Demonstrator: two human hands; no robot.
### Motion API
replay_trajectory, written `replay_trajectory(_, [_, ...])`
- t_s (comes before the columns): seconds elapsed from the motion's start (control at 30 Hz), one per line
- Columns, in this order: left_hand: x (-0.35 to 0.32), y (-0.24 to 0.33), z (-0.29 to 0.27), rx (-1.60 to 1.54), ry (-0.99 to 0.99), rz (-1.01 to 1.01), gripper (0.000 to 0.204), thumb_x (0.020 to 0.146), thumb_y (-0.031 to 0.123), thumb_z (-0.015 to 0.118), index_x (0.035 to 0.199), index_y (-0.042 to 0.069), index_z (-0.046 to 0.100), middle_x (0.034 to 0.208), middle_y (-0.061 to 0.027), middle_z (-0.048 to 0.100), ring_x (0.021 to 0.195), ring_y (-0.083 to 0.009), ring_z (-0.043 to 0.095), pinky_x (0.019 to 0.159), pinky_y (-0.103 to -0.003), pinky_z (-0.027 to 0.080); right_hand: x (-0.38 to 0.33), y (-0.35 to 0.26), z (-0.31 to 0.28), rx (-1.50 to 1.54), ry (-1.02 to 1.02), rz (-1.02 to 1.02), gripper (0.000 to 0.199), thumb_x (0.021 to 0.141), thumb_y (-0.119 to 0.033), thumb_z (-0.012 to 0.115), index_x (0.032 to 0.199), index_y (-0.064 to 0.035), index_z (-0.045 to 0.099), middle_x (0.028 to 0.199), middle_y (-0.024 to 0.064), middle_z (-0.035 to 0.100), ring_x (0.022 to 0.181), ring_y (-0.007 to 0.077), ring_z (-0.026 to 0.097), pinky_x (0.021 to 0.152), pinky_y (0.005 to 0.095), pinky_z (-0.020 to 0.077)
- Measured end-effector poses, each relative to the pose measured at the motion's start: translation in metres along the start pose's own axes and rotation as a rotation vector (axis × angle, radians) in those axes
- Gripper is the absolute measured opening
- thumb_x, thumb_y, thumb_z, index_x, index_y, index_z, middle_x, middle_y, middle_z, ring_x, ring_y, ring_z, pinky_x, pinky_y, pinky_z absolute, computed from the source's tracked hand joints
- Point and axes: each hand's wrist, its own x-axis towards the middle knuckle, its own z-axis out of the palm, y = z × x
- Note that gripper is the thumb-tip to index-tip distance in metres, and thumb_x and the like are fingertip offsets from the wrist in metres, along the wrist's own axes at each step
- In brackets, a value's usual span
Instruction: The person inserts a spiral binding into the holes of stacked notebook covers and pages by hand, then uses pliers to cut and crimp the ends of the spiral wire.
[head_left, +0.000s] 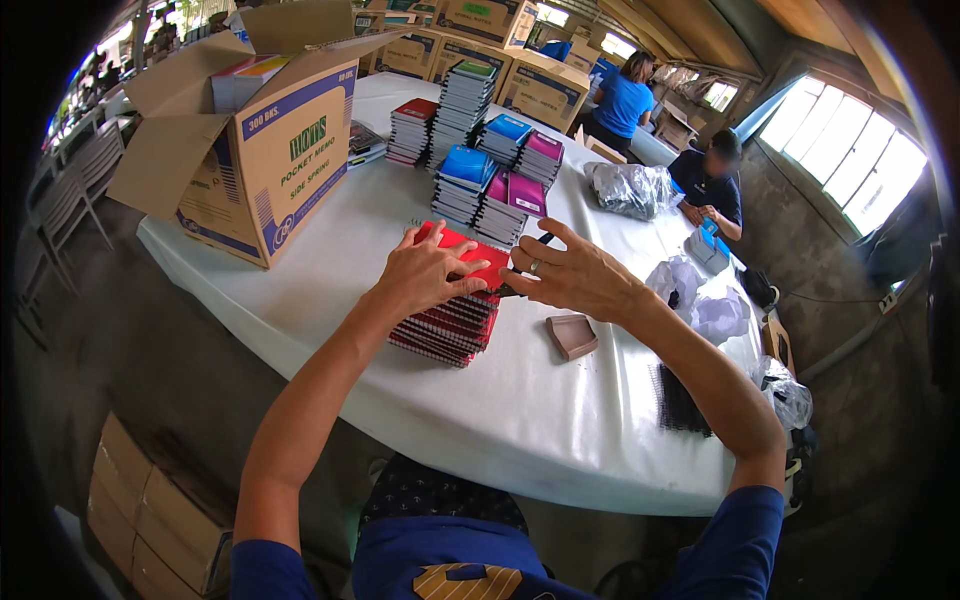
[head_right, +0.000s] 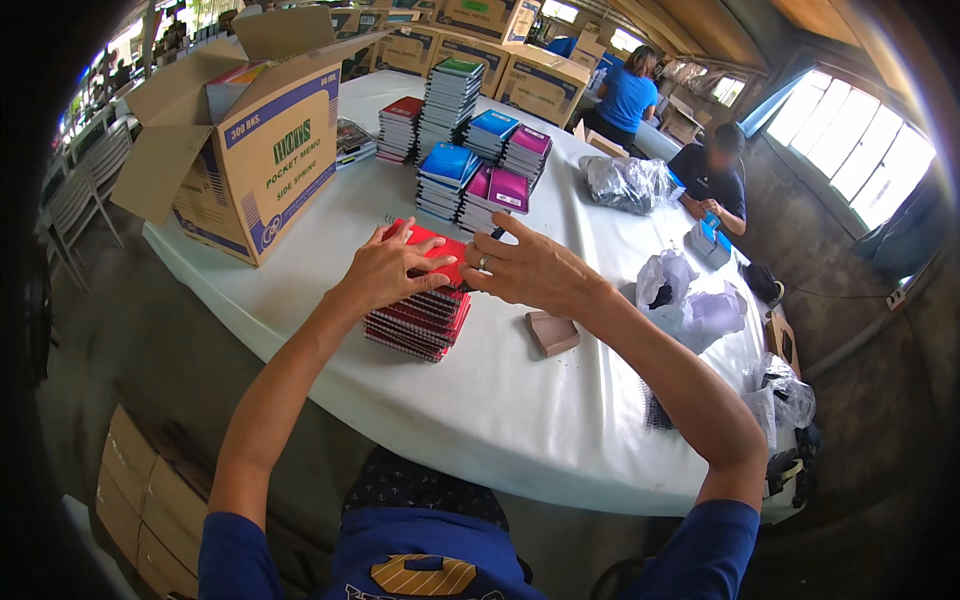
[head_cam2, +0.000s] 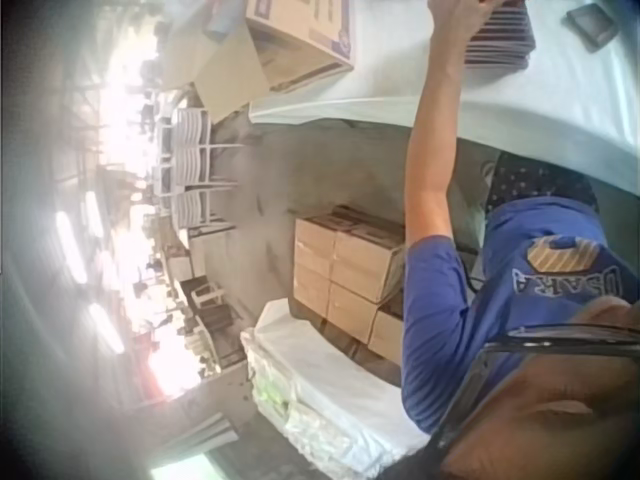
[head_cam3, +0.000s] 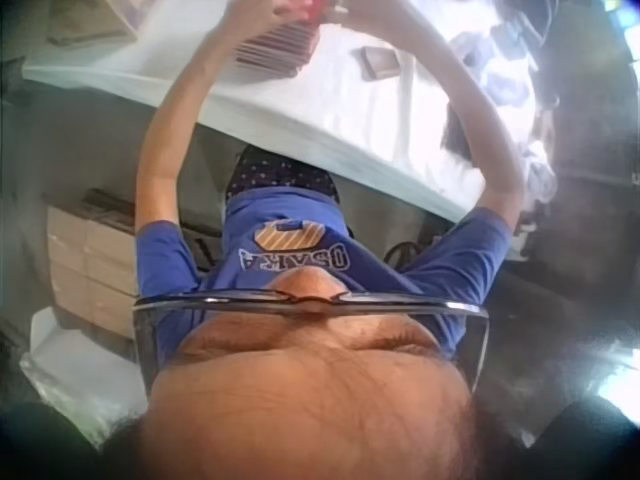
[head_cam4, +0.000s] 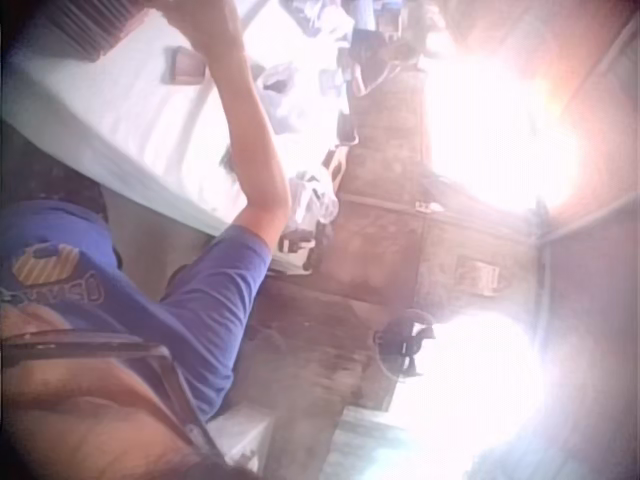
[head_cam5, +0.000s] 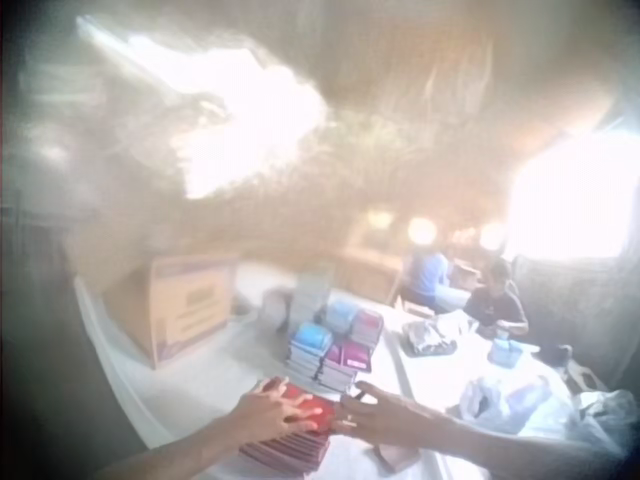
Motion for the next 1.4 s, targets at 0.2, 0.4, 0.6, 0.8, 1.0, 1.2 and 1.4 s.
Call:
replay_trajectory(0.2, [-0.001, 0.002, 0.000, 0.030, 0.019, -0.004, 0.057, 0.084, 0.073, 0.045, 0.119, 0.034, 0.069, 0.140, -0.0002, 0.055, 0.140, -0.0366, 0.034, 0.115, -0.055, 0.023, 0.012, -0.047, -0.003, 0.163, -0.293, 0.309, 0.017, 0.076, -0.019, 0.069, 0.091, -0.0113, 0.064, 0.096, -0.0002, 0.064, 0.100, 0.0152, 0.060, 0.092, 0.0367, 0.0444])
replay_trajectory(0.4, [0.000, 0.001, 0.006, 0.007, 0.024, -0.013, 0.063, 0.080, 0.076, 0.047, 0.120, 0.033, 0.068, 0.144, -0.0034, 0.050, 0.140, -0.0406, 0.032, 0.115, -0.056, 0.021, 0.002, -0.018, -0.017, 0.257, -0.035, 0.338, 0.027, 0.075, -0.028, 0.073, 0.095, -0.0110, 0.065, 0.094, 0.0041, 0.065, 0.100, 0.0175, 0.060, 0.090, 0.0354, 0.0421])
replay_trajectory(0.6, [0.000, -0.004, 0.006, 0.026, 0.027, 0.029, 0.081, 0.066, 0.086, 0.051, 0.123, 0.031, 0.067, 0.146, -0.0066, 0.048, 0.139, -0.0431, 0.033, 0.113, -0.062, 0.021, -0.002, -0.013, -0.011, 0.184, -0.044, 0.083, 0.036, 0.078, -0.027, 0.073, 0.112, -0.0185, 0.061, 0.104, -0.0002, 0.059, 0.108, 0.0148, 0.054, 0.100, 0.0376, 0.0395])
replay_trajectory(0.8, [0.001, -0.003, 0.006, 0.048, 0.013, 0.048, 0.075, 0.069, 0.085, 0.051, 0.124, 0.035, 0.066, 0.147, -0.0056, 0.047, 0.139, -0.0416, 0.034, 0.113, -0.062, 0.022, -0.007, -0.015, -0.004, 0.007, -0.096, 0.003, 0.036, 0.081, -0.021, 0.068, 0.115, -0.0178, 0.059, 0.107, -0.0021, 0.058, 0.110, 0.0130, 0.054, 0.100, 0.0357, 0.0401])
replay_trajectory(1.0, [0.000, -0.002, 0.005, 0.061, 0.006, 0.045, 0.071, 0.071, 0.081, 0.053, 0.125, 0.037, 0.064, 0.148, -0.0044, 0.046, 0.140, -0.0409, 0.033, 0.113, -0.062, 0.022, -0.005, -0.017, -0.016, 0.073, -0.128, 0.007, 0.036, 0.080, -0.018, 0.068, 0.114, -0.0170, 0.059, 0.106, -0.0029, 0.058, 0.107, 0.0117, 0.054, 0.096, 0.0329, 0.0410])
replay_trajectory(1.2, [0.001, 0.008, 0.000, 0.058, -0.070, 0.010, 0.073, 0.071, 0.079, 0.054, 0.127, 0.033, 0.063, 0.149, -0.0031, 0.044, 0.141, -0.0398, 0.030, 0.116, -0.057, 0.019, -0.005, -0.019, -0.008, 0.023, -0.064, -0.014, 0.027, 0.081, -0.020, 0.065, 0.108, -0.0156, 0.061, 0.101, -0.0048, 0.060, 0.104, 0.0108, 0.056, 0.092, 0.0303, 0.0433])
replay_trajectory(1.4, [0.000, 0.005, 0.000, 0.077, -0.075, -0.014, 0.070, 0.072, 0.077, 0.054, 0.128, 0.035, 0.063, 0.150, -0.0024, 0.043, 0.142, -0.0392, 0.030, 0.116, -0.058, 0.020, 0.013, -0.047, -0.018, 0.290, -0.592, 0.344, 0.012, 0.076, -0.015, 0.068, 0.086, -0.0094, 0.067, 0.085, 0.0003, 0.065, 0.092, 0.0144, 0.061, 0.080, 0.0296, 0.0466])
